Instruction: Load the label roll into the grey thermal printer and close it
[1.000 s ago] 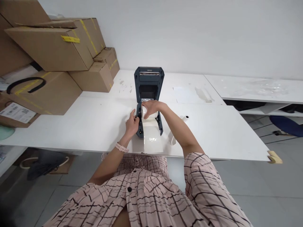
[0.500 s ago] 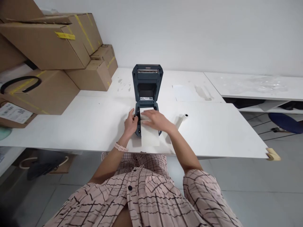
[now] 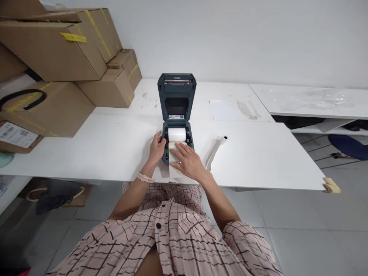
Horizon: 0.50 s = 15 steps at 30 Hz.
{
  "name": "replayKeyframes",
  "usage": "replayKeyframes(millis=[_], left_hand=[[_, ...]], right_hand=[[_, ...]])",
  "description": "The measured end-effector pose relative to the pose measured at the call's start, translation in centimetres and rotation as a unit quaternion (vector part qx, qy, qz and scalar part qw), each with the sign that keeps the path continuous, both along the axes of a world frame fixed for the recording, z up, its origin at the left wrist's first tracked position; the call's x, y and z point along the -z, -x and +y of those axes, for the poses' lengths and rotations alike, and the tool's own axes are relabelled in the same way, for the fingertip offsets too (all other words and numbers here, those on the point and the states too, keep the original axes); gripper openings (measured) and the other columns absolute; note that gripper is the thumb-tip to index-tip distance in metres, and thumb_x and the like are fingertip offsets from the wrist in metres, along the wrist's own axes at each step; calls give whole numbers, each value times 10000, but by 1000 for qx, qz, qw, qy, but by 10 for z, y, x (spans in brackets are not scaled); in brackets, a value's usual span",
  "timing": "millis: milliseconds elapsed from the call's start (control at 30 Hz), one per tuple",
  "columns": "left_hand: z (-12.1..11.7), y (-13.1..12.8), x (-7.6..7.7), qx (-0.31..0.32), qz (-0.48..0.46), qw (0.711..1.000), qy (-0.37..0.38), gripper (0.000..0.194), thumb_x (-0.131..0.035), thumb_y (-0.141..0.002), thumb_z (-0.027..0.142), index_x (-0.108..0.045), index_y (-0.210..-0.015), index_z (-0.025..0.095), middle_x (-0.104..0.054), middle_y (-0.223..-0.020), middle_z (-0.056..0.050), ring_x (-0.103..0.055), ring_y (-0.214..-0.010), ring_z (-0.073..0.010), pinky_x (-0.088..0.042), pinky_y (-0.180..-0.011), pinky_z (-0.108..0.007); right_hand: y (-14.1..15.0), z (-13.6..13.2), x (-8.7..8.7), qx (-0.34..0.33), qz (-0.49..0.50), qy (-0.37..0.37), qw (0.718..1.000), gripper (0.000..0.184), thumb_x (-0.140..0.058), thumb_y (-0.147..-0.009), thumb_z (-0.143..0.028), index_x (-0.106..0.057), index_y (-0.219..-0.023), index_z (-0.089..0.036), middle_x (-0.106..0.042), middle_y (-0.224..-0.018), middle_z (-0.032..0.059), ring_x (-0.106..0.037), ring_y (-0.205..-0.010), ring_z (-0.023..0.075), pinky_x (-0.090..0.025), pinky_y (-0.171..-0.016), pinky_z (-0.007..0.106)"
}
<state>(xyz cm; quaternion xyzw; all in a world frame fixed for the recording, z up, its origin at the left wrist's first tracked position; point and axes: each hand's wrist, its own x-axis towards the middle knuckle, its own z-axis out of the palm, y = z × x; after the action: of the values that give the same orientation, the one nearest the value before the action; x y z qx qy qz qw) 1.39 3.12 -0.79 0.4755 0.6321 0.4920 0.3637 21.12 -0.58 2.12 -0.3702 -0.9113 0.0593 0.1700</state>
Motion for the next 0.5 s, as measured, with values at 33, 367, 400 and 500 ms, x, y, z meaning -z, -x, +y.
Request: replayKeyframes(millis=[33, 367, 400, 500], left_hand=[[0, 0, 1, 4, -5, 1000, -4, 563, -514, -979, 325, -455, -1524, 197, -593, -1513, -162, -570, -1394, -290, -439, -1172, -491], [0, 2, 0, 28, -34, 999, -2, 591, -514, -987, 392, -428, -1546, 220, -478, -1618, -151, -466, -1493, -305, -421, -1202, -483], [0, 2, -1, 27, -33, 999, -2, 594, -515, -987, 393, -428, -1546, 213, -480, -1615, -157, -468, -1491, -309, -422, -1201, -484], [-4, 0, -6, 29, -32, 999, 4, 607, -516, -992, 432, -415, -1553, 223, -464, -1627, -156, -455, -1499, -316, -405, -1215, -493]], right_hand=[[0, -1, -1, 0, -4, 0, 1000, 613, -437, -1042, -596, -539, -1510, -214, -441, -1648, 150, -433, -1520, 354, -445, -1198, 574], [3, -6, 3, 3, -29, -4, 1000, 701, -377, -1043, -633, -461, -1568, -176, -361, -1685, 176, -367, -1556, 360, -489, -1127, 563], [3, -7, 5, 2, -29, 0, 1000, 713, -380, -1039, -644, -449, -1576, -179, -348, -1691, 174, -355, -1563, 358, -482, -1135, 567], [0, -8, 4, -3, -17, 25, 1000, 746, -411, -1021, -669, -429, -1588, -184, -316, -1703, 175, -323, -1577, 367, -462, -1148, 598]])
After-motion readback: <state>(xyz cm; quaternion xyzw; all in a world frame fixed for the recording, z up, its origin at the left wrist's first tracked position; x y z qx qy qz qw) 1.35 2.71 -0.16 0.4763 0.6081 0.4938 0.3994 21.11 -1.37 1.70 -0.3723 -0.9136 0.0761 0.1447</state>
